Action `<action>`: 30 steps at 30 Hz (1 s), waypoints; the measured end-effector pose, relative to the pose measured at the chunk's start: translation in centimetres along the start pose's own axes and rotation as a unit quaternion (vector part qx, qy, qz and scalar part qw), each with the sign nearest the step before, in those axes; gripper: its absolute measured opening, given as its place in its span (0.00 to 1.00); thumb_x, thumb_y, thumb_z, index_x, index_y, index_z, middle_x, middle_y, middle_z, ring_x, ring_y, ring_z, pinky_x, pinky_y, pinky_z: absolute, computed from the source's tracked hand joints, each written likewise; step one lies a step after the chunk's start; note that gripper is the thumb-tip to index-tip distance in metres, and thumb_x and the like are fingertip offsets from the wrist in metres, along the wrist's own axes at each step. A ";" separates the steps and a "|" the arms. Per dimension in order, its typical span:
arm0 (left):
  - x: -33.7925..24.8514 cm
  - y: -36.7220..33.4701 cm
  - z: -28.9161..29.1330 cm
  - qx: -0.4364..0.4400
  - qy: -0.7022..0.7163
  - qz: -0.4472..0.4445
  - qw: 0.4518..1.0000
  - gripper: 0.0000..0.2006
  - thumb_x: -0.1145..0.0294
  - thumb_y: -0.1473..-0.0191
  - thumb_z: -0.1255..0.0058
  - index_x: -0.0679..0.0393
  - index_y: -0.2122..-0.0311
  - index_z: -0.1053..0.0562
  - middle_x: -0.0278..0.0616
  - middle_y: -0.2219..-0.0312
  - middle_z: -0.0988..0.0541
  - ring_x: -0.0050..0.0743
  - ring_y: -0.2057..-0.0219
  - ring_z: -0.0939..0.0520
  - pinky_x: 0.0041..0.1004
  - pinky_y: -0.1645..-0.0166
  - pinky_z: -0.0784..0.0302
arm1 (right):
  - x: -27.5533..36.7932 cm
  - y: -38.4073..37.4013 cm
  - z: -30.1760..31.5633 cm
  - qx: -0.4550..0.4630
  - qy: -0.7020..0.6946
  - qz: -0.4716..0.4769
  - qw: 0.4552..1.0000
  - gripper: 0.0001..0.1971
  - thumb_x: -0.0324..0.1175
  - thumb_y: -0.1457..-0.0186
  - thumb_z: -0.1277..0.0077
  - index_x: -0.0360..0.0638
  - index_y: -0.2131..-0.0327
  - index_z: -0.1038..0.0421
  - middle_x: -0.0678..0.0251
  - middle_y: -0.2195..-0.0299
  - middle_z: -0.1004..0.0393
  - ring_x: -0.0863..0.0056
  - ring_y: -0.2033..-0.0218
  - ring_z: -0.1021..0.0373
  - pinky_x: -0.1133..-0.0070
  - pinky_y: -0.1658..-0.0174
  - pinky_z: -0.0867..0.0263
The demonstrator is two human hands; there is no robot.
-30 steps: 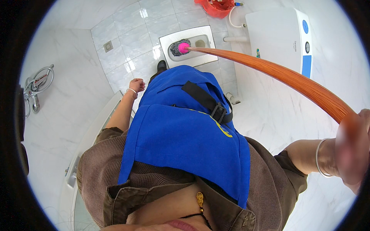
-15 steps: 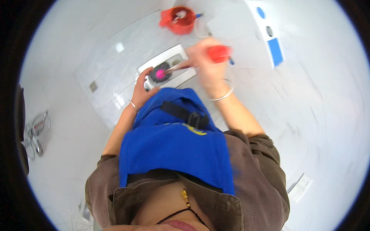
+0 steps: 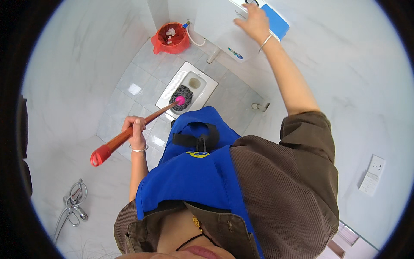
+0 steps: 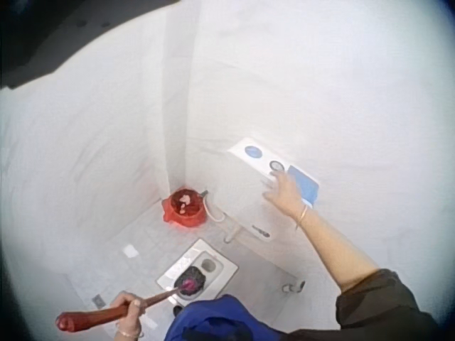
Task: The person mops a tiled floor with a long-handled mop, moving from a hallway into a bathroom. They then scrub the floor around a squat toilet repeatedly with the mop.
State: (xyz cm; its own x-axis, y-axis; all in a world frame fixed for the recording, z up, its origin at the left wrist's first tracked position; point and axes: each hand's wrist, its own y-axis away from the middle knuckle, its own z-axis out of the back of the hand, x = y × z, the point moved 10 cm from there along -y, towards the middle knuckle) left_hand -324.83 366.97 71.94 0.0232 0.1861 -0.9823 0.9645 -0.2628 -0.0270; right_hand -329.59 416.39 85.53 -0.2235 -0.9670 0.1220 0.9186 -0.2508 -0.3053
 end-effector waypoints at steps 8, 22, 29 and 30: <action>1.5 -1.8 -6.2 -0.011 -0.022 0.020 1.000 0.06 0.73 0.48 0.53 0.59 0.73 0.35 0.38 0.80 0.28 0.20 0.78 0.30 0.21 0.70 0.33 | -14.1 -4.5 -6.2 0.056 0.101 -0.110 0.987 0.43 0.49 0.60 0.41 0.42 0.43 0.47 0.48 0.43 0.45 0.51 0.40 0.51 0.59 0.41 0.49; 8.6 -12.4 -25.3 0.179 -0.090 0.112 0.973 0.05 0.74 0.50 0.49 0.63 0.69 0.32 0.36 0.77 0.28 0.22 0.74 0.27 0.24 0.66 0.29 | -17.0 -6.0 -6.7 0.087 0.096 -0.045 0.990 0.38 0.54 0.61 0.43 0.42 0.49 0.38 0.51 0.42 0.47 0.48 0.42 0.47 0.60 0.43 0.45; 15.7 -9.4 -28.8 0.142 -0.076 0.102 0.982 0.05 0.75 0.51 0.48 0.63 0.70 0.31 0.35 0.77 0.28 0.20 0.75 0.27 0.23 0.68 0.29 | -21.2 -1.2 -9.2 0.085 0.077 -0.038 0.993 0.38 0.59 0.62 0.44 0.43 0.51 0.34 0.48 0.40 0.50 0.47 0.40 0.51 0.61 0.41 0.50; 16.2 -9.3 -28.8 0.143 -0.083 0.104 0.981 0.04 0.75 0.50 0.49 0.62 0.70 0.32 0.36 0.78 0.28 0.21 0.75 0.27 0.24 0.67 0.30 | -21.1 -0.8 -9.4 0.087 0.076 -0.038 0.993 0.38 0.59 0.62 0.44 0.43 0.50 0.34 0.48 0.40 0.50 0.47 0.40 0.51 0.60 0.41 0.50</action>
State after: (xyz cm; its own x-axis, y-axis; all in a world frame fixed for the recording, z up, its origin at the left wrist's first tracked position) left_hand -325.81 399.73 61.63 0.1456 -0.0494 -0.9881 0.8295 -0.5382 0.1491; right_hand -328.64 436.60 74.30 -0.3290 -0.9443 -0.0085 0.9364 -0.3251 -0.1321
